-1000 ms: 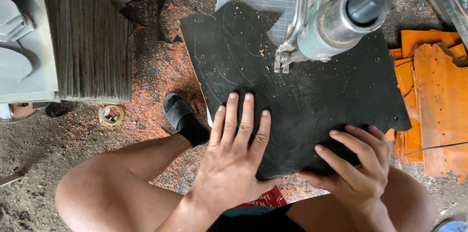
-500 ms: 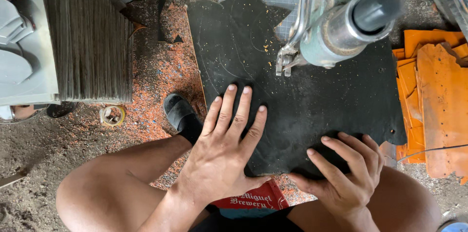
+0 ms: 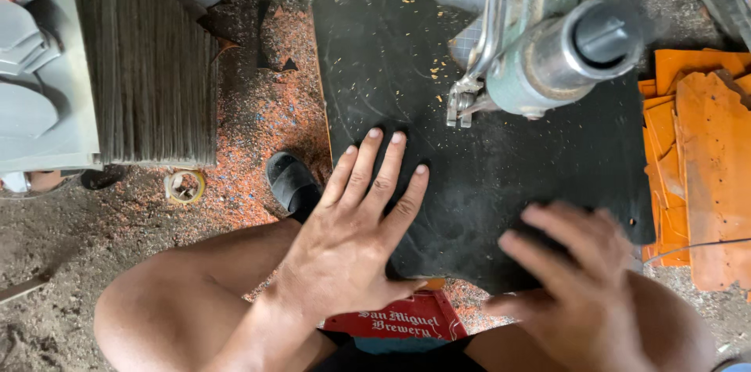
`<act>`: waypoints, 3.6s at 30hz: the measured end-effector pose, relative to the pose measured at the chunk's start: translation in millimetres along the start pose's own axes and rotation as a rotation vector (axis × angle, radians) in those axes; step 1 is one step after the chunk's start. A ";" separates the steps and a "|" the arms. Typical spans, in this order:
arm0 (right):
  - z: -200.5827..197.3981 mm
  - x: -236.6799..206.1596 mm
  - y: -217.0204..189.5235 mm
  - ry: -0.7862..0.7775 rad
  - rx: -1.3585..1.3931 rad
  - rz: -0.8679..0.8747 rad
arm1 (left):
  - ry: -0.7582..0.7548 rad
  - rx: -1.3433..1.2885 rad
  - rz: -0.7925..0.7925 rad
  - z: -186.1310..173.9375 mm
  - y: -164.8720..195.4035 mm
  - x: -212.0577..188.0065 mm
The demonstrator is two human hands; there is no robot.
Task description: The person uses a vertical cutting machine to cut a black rubber sheet into a specific shape. They guide the material through the blade, periodically repositioning it to follow the desired outline.
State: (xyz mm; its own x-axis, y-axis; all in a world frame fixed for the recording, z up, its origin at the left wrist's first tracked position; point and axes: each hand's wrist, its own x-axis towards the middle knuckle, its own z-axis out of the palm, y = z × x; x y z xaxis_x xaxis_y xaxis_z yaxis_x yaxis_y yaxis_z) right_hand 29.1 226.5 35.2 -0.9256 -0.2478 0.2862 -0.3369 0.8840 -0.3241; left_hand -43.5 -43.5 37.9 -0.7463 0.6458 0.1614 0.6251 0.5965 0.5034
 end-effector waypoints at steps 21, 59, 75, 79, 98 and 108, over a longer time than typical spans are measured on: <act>6.7 45.7 87.2 0.091 0.099 0.170 | 0.407 -0.178 -0.596 41.9 26.0 -32.7; -1.1 -11.8 -6.8 -0.098 -0.073 -0.087 | -0.169 0.397 -0.254 33.2 54.2 -26.5; -1.4 -16.2 -25.8 -0.123 0.090 0.220 | 0.276 -0.301 -0.989 0.4 -47.1 -17.3; 8.5 5.6 -9.5 0.014 -0.009 0.342 | 0.433 -0.556 -0.822 36.5 2.1 -45.9; 23.1 4.5 -8.1 0.107 -0.026 0.310 | 0.449 -1.436 -0.882 85.3 -22.2 -75.8; 30.5 -8.8 -39.8 0.061 0.078 0.415 | 0.410 -1.342 -0.735 72.5 -59.9 -76.3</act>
State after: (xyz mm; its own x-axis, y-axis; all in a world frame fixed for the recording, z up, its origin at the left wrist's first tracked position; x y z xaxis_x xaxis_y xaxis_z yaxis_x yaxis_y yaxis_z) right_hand 45.4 181.5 18.1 -0.9742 0.1491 0.1692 0.0481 0.8704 -0.4901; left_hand -7.5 -94.0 -66.1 -0.9299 0.1185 -0.3483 -0.3678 -0.2734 0.8888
